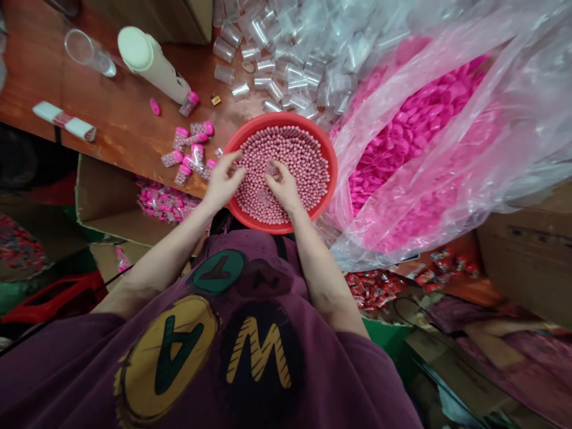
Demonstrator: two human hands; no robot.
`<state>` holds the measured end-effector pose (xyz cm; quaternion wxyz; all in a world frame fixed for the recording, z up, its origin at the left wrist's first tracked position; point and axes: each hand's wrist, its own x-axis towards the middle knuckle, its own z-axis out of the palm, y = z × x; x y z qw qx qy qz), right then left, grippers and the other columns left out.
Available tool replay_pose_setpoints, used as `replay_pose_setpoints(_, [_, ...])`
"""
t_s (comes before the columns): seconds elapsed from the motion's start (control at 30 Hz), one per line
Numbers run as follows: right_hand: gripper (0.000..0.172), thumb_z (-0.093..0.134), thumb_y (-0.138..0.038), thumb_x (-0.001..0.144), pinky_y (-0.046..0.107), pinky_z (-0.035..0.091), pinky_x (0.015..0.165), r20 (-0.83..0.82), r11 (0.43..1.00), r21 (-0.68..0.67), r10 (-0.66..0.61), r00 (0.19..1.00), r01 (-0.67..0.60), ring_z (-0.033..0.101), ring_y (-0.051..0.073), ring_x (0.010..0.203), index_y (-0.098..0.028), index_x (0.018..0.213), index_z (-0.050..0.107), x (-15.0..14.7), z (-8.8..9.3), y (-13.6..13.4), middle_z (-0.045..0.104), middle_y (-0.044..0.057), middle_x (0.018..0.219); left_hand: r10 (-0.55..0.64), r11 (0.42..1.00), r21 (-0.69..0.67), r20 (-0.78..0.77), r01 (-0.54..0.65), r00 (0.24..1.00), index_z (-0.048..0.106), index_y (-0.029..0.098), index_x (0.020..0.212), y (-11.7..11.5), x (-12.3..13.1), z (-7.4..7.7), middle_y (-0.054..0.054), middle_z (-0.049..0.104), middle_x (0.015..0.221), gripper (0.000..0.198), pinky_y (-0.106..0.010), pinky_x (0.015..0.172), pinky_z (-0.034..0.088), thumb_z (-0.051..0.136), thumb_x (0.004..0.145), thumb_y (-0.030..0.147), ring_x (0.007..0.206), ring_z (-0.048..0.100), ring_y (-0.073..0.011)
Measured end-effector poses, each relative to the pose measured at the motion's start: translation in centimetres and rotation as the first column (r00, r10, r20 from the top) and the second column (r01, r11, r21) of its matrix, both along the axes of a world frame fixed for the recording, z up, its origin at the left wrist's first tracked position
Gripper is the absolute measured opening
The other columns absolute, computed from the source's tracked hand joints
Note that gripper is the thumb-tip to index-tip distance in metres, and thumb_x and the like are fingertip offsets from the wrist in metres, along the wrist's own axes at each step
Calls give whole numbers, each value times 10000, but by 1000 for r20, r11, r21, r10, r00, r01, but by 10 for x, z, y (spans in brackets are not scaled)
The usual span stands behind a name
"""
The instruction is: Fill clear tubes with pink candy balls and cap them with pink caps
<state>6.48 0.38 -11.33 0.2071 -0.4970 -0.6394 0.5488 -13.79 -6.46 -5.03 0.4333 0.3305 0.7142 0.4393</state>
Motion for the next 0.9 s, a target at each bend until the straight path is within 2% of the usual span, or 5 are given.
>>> replay_pose_setpoints(0.1, [457, 716, -392, 878, 504, 632, 1137, -178, 986, -140, -115, 977, 91, 751, 265, 1196, -247, 1296, 600, 10, 1, -20, 753, 119, 1306, -197, 967, -125, 196, 224, 961, 736, 129, 1290, 10, 42, -8, -139, 777, 1266, 422, -367, 900, 610, 830, 901, 262, 942, 730, -209])
replay_pose_setpoints(0.23, [514, 689, -315, 859, 580, 534, 1274, -110, 991, -75, -115, 987, 107, 722, 313, 1323, -214, 1360, 634, 15, -1, -36, 747, 148, 1382, -369, 924, -69, 86, 375, 925, 791, 141, 1168, 19, 61, -16, -90, 791, 1107, 303, -375, 951, 610, 815, 868, 172, 996, 727, -234])
replay_pose_setpoints(0.5, [616, 559, -254, 928, 524, 472, 1353, -114, 997, -62, -60, 992, 53, 651, 287, 1480, -167, 1536, 605, 20, 2, -42, 702, 139, 1555, -361, 931, -120, -167, 345, 917, 790, 127, 1207, 26, 81, -5, -124, 766, 1187, 422, -445, 1101, 578, 848, 795, 58, 1146, 722, -293])
replay_pose_setpoints(0.77, [227, 485, -194, 947, 532, 600, 1125, 97, 1000, 10, -15, 995, 14, 703, 288, 1092, -192, 1037, 693, 27, 12, -48, 760, 135, 1095, -517, 838, -148, 94, 526, 850, 820, 120, 1125, 42, 61, 5, -58, 828, 1064, 227, -325, 961, 591, 735, 921, 173, 991, 742, -209])
replay_pose_setpoints(0.9, [270, 554, -247, 958, 496, 596, 1137, -4, 991, -94, -96, 995, 95, 695, 280, 1172, -190, 1158, 726, 28, 25, -44, 759, 122, 1192, -549, 829, -89, 57, 552, 834, 813, 123, 1168, 40, 55, -4, -75, 836, 1092, 272, -321, 934, 599, 681, 933, 161, 983, 753, -206])
